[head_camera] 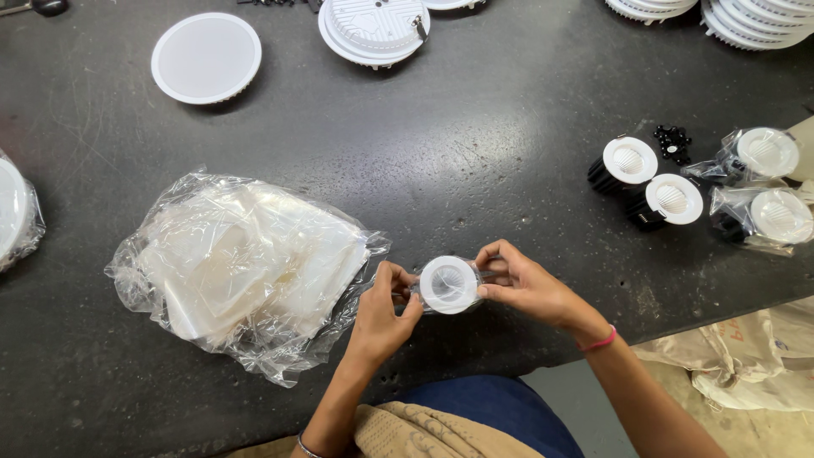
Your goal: The person sits at a workbench and packs white round light fixtures into clear plastic bags. They open a plastic bag, insert a fixture, twist the bag closed, and set the bagged fixture aside with others, repeating this for several fixtures.
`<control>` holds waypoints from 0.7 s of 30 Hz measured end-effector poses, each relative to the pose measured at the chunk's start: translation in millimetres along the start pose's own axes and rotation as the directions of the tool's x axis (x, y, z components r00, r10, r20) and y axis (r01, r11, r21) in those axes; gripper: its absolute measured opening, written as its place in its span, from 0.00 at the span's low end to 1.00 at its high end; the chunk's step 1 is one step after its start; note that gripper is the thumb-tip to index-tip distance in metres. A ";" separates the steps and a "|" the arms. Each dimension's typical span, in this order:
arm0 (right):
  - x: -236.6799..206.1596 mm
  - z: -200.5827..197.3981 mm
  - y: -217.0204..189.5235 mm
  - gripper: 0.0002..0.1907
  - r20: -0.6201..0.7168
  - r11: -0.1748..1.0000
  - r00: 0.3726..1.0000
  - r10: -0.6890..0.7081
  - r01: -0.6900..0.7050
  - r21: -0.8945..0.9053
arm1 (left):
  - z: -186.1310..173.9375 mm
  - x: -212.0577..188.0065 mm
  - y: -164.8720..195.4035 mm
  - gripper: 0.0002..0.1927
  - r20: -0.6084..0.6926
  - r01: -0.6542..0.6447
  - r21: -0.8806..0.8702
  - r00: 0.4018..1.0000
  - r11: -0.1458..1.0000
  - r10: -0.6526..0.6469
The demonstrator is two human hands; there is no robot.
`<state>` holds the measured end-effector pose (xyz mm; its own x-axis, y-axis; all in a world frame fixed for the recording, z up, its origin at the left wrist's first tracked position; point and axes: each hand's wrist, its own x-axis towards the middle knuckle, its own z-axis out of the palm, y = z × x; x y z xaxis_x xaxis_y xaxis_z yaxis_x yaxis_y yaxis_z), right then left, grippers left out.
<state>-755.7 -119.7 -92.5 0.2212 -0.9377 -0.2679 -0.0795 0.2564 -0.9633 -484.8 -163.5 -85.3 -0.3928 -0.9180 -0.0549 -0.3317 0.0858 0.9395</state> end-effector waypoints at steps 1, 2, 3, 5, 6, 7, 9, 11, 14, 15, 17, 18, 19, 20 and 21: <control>1.7 -1.6 3.0 0.18 -0.007 1.000 1.000 0.012 -0.012 0.008 | 0.2 -0.4 -1.2 0.13 -0.002 0.008 -0.005 1.000 1.000 -0.008; 2.8 -1.4 6.3 0.18 -0.011 1.000 1.000 0.025 -0.024 0.017 | -0.1 -0.5 -2.2 0.13 -0.020 0.013 0.012 1.000 1.000 -0.013; 3.8 1.3 10.3 0.18 -0.014 0.997 0.998 0.062 -0.061 0.042 | -0.9 0.0 -3.0 0.13 -0.037 0.019 0.031 0.999 0.999 -0.018; 1.8 10.1 17.3 0.16 -0.017 0.987 0.990 0.137 -0.135 0.087 | -2.7 -3.2 -3.5 0.13 -0.048 0.062 0.041 0.997 0.997 -0.061; 3.1 11.0 17.5 0.16 -0.036 0.997 0.996 0.081 -0.080 0.024 | -4.3 -4.2 -3.1 0.14 -0.047 0.092 0.033 0.995 0.995 -0.090; 0.9 15.8 18.2 0.17 -0.050 0.999 0.998 0.031 -0.033 -0.028 | -6.3 -7.3 -2.5 0.15 -0.040 0.131 0.030 0.991 0.991 -0.130; -0.7 22.2 14.7 0.17 -0.123 0.994 0.992 -0.017 0.004 -0.108 | -4.0 -7.7 0.0 0.15 -0.063 0.096 0.013 0.994 0.995 -0.095; -1.4 26.4 5.9 0.16 -0.233 0.986 0.972 -0.024 -0.016 -0.168 | -0.7 -3.1 2.8 0.15 -0.081 0.098 0.002 0.992 0.995 -0.097; -8.6 24.7 -13.6 0.13 -0.374 0.946 0.920 -0.113 -0.016 -0.323 | 2.6 -0.7 8.2 0.15 -0.096 0.154 0.003 0.984 0.988 -0.153; -10.6 24.8 -19.8 0.14 -0.349 0.968 0.936 -0.046 -0.045 -0.249 | 3.4 -0.4 10.3 0.15 -0.098 0.158 0.009 0.983 0.987 -0.156; -12.3 25.5 -30.4 0.15 -0.284 0.989 0.956 0.077 -0.109 -0.098 | 5.2 0.4 14.7 0.16 -0.102 0.158 0.014 0.982 0.987 -0.156; -11.6 27.2 -34.1 0.16 -0.268 0.986 0.958 0.102 -0.134 -0.104 | 5.7 -0.3 16.9 0.16 -0.105 0.159 0.013 0.982 0.987 -0.156; -9.9 29.3 -36.8 0.17 -0.250 0.981 0.960 0.126 -0.157 -0.110 | 5.9 -0.7 19.0 0.16 -0.110 0.158 0.013 0.982 0.987 -0.156; -8.9 30.3 -38.7 0.18 -0.231 0.977 0.962 0.148 -0.179 -0.118 | 6.8 -1.9 21.2 0.16 -0.113 0.163 0.030 0.981 0.986 -0.159; -8.6 30.9 -40.0 0.18 -0.219 0.980 0.965 0.142 -0.168 -0.106 | 7.8 -3.3 23.3 0.15 -0.118 0.169 0.046 0.980 0.985 -0.162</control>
<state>-724.4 -114.7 -52.2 -0.0103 -0.9202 -0.3912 -0.2178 0.3839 -0.8973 -497.8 -155.4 -65.9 -0.2296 -0.9590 -0.1664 -0.4324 -0.0526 0.9001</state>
